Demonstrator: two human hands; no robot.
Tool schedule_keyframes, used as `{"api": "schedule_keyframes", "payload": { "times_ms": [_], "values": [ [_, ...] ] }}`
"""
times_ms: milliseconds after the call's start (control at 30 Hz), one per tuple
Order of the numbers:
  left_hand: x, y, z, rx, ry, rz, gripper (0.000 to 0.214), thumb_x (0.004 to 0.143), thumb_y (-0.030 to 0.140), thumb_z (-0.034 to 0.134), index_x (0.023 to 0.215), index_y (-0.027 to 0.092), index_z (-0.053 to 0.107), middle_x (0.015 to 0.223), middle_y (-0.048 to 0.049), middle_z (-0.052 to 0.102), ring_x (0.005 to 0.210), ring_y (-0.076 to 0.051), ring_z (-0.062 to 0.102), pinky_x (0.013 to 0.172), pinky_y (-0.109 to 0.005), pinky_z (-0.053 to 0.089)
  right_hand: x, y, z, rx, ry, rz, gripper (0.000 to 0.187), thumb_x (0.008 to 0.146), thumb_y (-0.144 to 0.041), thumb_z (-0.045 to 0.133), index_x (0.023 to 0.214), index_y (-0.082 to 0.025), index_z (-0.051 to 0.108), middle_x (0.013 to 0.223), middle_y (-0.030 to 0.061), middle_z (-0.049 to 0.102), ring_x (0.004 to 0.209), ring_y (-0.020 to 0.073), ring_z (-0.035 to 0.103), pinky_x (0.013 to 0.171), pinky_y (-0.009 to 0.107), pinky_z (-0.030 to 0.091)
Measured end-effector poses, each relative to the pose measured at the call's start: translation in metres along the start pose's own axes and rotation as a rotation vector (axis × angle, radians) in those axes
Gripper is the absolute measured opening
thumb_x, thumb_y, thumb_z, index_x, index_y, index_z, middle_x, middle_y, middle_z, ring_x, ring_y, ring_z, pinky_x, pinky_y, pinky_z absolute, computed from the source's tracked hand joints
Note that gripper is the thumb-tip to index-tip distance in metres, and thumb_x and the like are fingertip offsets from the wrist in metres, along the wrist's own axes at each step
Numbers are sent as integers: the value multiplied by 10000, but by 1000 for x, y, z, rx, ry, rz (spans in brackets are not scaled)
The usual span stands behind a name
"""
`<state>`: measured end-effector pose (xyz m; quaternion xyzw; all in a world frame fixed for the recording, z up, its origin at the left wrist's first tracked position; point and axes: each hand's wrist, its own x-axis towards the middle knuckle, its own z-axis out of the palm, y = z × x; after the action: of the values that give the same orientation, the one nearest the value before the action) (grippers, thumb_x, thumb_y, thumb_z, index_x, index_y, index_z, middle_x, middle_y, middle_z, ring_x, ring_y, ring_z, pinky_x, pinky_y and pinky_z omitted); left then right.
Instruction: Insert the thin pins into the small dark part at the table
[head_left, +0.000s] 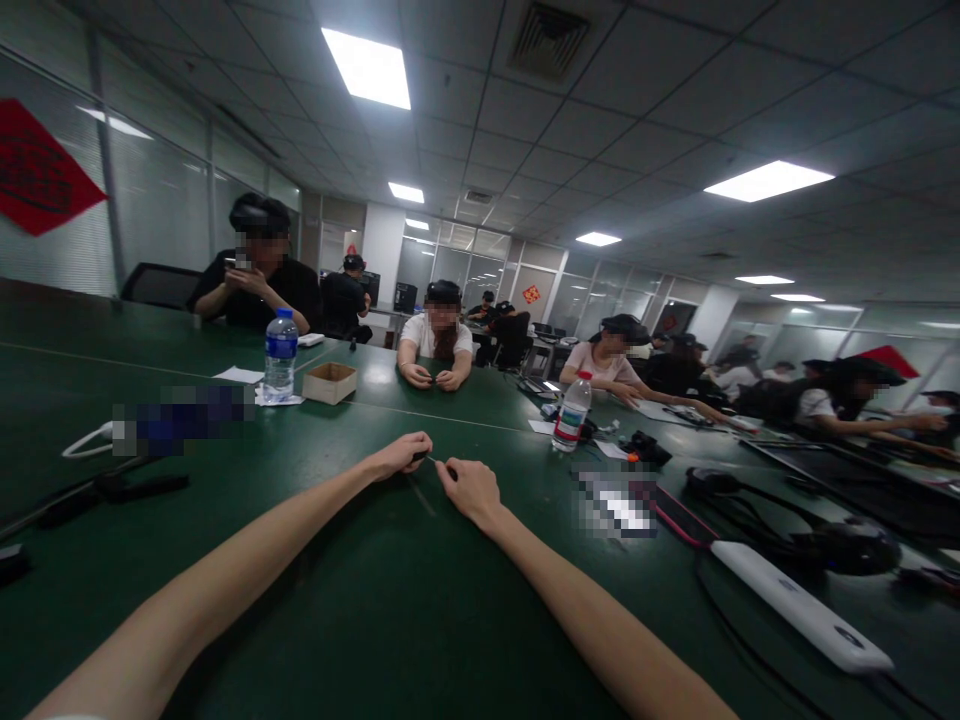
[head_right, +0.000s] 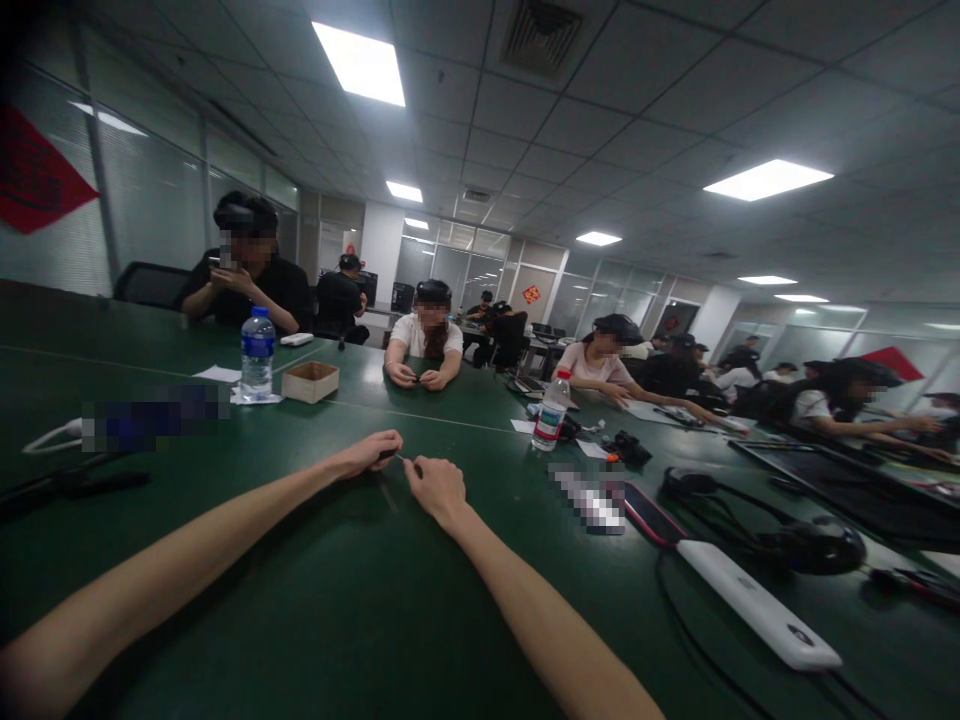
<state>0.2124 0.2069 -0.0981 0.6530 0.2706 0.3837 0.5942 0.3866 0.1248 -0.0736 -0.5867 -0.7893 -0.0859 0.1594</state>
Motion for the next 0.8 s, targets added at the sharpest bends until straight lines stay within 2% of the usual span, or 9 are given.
{"api": "schedule_keyframes", "payload": {
  "times_ms": [267, 467, 533, 667, 800],
  "values": [
    [-7, 11, 6, 2, 9, -22, 197, 778, 350, 536, 793, 172, 451, 478, 87, 311, 345, -45, 258, 351, -165, 137, 1, 7, -2, -34, -15, -63, 602, 918, -576, 165, 909, -250, 671, 898, 36, 686, 768, 149, 605, 657, 224, 375],
    [-7, 11, 7, 1, 43, -20, 189, 782, 349, 519, 797, 176, 445, 479, 87, 318, 344, -43, 249, 353, -160, 144, -2, -1, -8, -86, -128, -341, 583, 898, -607, 230, 879, -235, 678, 892, 43, 687, 800, 150, 608, 697, 221, 376],
    [-6, 9, 6, -3, 45, -23, 182, 784, 346, 511, 797, 178, 442, 465, 89, 313, 343, -47, 245, 351, -160, 152, -2, -2, -7, -86, -111, -295, 587, 909, -592, 206, 896, -235, 672, 904, 47, 685, 800, 149, 610, 698, 220, 378],
    [-3, 5, 3, -20, 29, -12, 174, 786, 342, 502, 796, 179, 441, 457, 86, 315, 344, -53, 255, 348, -159, 145, -1, 0, -5, -61, -26, -64, 600, 928, -560, 152, 924, -232, 655, 910, 54, 683, 779, 147, 614, 675, 219, 386],
    [-2, 3, 2, -20, 27, -21, 184, 789, 351, 504, 797, 177, 445, 456, 87, 306, 343, -51, 252, 352, -156, 139, -1, 1, -6, -31, -30, -34, 589, 921, -572, 167, 924, -235, 650, 905, 49, 682, 773, 149, 620, 662, 219, 399]
  ]
}}
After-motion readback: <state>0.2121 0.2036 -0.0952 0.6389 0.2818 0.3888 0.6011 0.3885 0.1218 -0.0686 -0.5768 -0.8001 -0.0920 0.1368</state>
